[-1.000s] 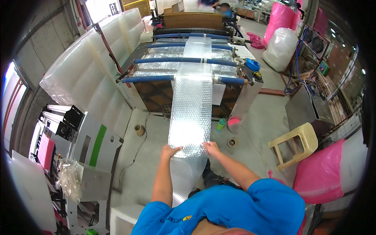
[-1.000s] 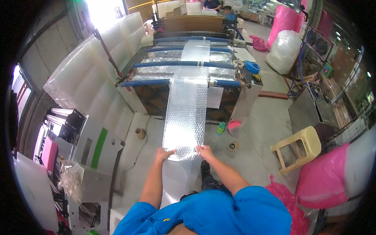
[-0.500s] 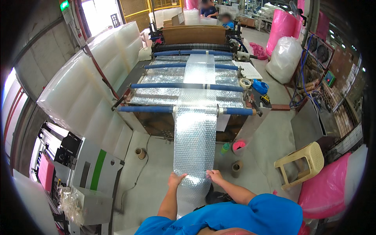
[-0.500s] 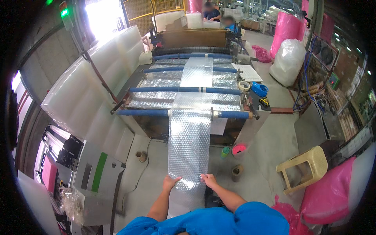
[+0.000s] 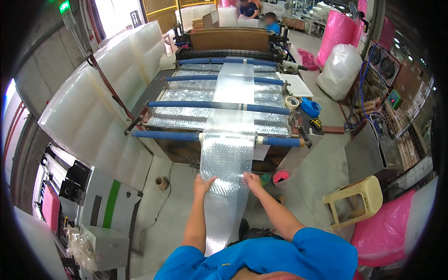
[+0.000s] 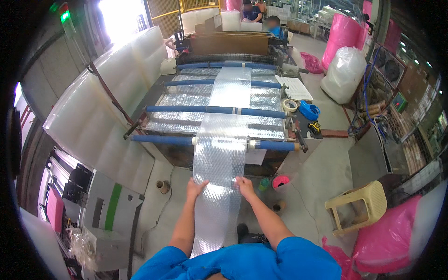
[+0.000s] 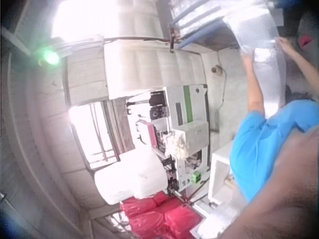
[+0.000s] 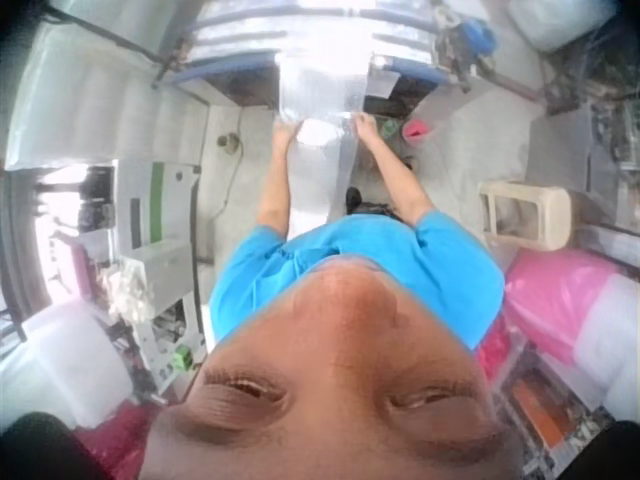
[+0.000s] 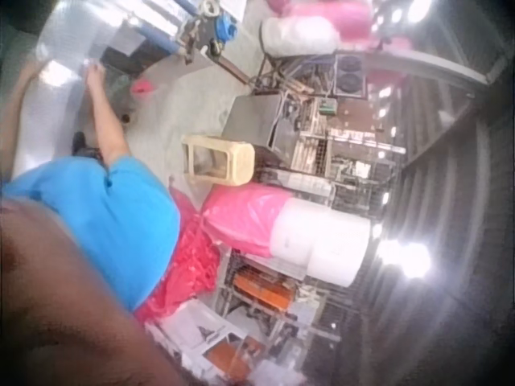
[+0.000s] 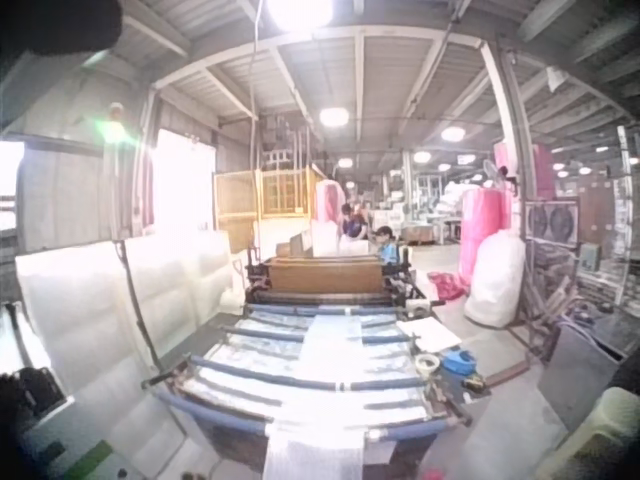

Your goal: The person pulls a sheet of bubble wrap from a machine and guides it onto a cardboard tube. They roll the bubble wrap around the tube by hand, then use scissors to cut the sheet and secure the roll with tape.

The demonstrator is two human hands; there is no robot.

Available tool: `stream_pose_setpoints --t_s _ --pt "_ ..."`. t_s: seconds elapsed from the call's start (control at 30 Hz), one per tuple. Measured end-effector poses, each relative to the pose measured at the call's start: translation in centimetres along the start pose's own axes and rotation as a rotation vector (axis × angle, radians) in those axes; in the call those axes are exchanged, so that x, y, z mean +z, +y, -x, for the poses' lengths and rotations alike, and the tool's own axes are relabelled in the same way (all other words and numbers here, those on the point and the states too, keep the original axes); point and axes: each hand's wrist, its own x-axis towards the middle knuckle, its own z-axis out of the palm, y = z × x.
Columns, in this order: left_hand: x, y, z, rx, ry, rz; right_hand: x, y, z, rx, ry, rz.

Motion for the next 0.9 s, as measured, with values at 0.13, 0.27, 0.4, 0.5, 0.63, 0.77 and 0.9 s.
stream_pose_setpoints --t_s 0.13,0.27,0.4,0.5,0.63,0.77,0.9 --pt "-2.7 0.2 1.4 0.162 -0.084 0.418 1.8 -3.7 2.7 0.088 0.029 -0.244" --pt "-3.3 -4.7 4.8 -0.074 -0.388 0.207 2.6 -1.6 6.7 0.227 0.006 -0.336" --pt "-1.0 -12.8 8.6 -0.187 -0.567 0.171 2.8 2.3 10.7 0.338 -0.066 -0.285" --pt "-0.9 -16.4 12.7 -0.199 -0.428 0.178 3.0 4.3 14.3 0.387 -0.124 -0.246" --pt "-2.1 -16.3 18.7 -0.101 -0.001 0.098 3.5 5.2 19.6 0.454 -0.177 -0.127" --pt "-4.5 -15.2 21.4 0.065 0.261 0.126 3.4 6.0 22.4 0.241 -0.167 -0.078" --pt "-7.6 -14.1 21.4 0.092 0.183 0.171 3.9 1.9 24.4 0.031 -0.183 -0.068"
